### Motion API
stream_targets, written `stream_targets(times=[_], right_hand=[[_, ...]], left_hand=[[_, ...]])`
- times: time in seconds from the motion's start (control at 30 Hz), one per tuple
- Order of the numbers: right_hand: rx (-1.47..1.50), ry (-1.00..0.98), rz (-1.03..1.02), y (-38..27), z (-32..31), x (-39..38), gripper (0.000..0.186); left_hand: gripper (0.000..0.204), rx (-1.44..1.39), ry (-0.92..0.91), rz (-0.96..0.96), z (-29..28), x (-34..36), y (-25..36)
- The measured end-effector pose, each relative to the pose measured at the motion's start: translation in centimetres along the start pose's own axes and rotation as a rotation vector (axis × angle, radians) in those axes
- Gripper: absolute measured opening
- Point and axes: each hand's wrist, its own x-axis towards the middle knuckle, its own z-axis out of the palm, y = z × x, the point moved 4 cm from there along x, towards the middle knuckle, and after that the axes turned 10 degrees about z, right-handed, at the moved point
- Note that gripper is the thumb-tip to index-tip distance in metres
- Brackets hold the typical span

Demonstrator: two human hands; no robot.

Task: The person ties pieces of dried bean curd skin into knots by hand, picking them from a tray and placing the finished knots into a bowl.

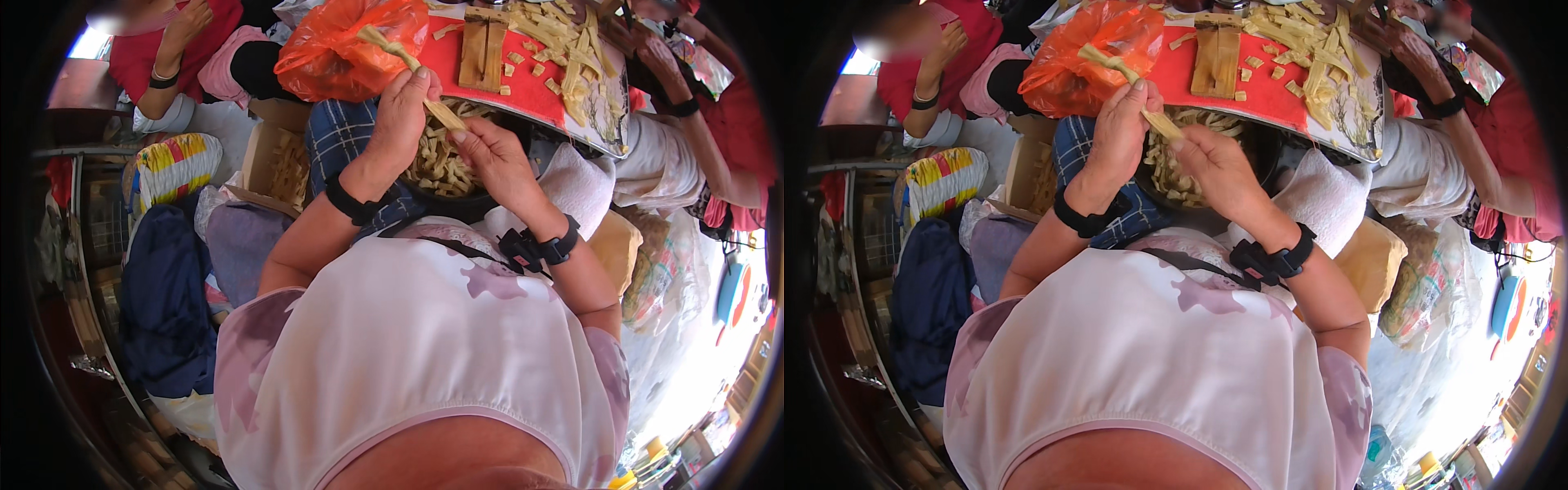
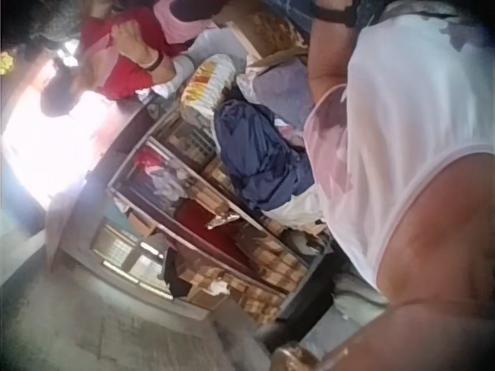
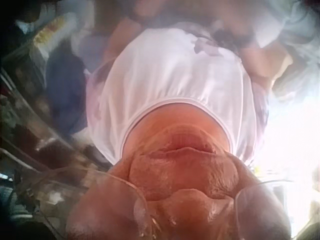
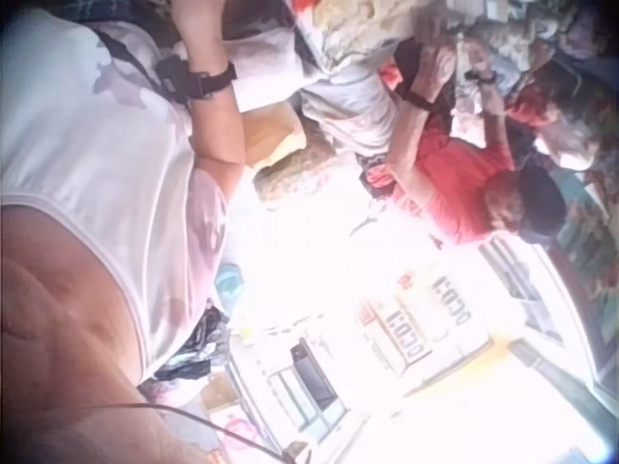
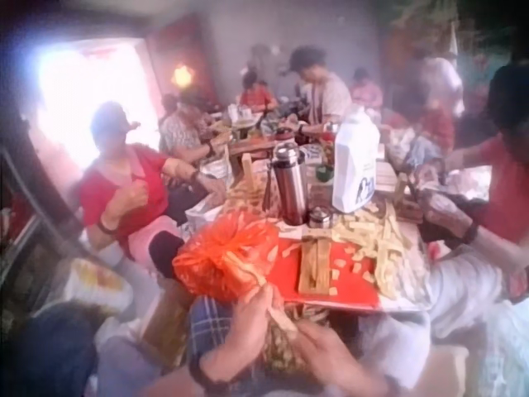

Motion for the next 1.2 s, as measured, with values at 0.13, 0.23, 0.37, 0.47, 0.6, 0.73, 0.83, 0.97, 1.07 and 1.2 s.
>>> stream_targets(times=[0.13,0.23,0.37,0.47,0.6,0.73,0.83,0.97,1.07,1.2], right_hand=[[-0.234,0.260,-0.283,-1.0,-1.6,-0.8,0.013],[-0.065,0.317,-0.420,-3.1,-1.7,-1.5,0.010],[-0.558,0.424,-0.844,-4.5,-1.5,-1.4,0.013],[-0.947,0.552,-1.087,-5.9,-0.9,-1.9,0.014],[-0.650,0.504,-0.715,-4.9,-1.9,-1.0,0.010],[0.562,-0.084,-0.125,-2.5,-1.9,0.6,0.013],[0.831,-0.272,0.048,-2.4,-0.3,0.2,0.010],[-0.034,0.152,-0.204,-3.8,-0.8,-0.9,0.022],[-0.562,0.382,-0.507,-4.7,-0.2,-2.3,0.029],[-0.835,0.452,-0.537,-5.2,-0.5,-2.6,0.027]], left_hand=[[0.022,0.130,-0.031,-0.023,0.5,-0.3,-0.8],[0.023,0.155,-0.107,-0.176,1.5,-0.6,-1.4],[0.023,0.178,-0.267,-0.200,2.5,-1.0,-0.5],[0.023,0.692,-0.366,0.174,3.4,-1.5,1.3],[0.015,1.180,-0.374,0.616,4.2,-1.9,2.6],[0.019,0.797,-0.041,0.749,3.8,-2.3,3.5],[0.022,0.865,-0.141,0.970,4.2,-2.6,4.6],[0.022,0.949,-0.169,0.966,3.7,-2.0,4.2],[0.019,0.906,-0.190,0.937,3.7,-1.8,3.9],[0.014,0.047,-0.210,0.212,3.2,-1.5,1.4]])
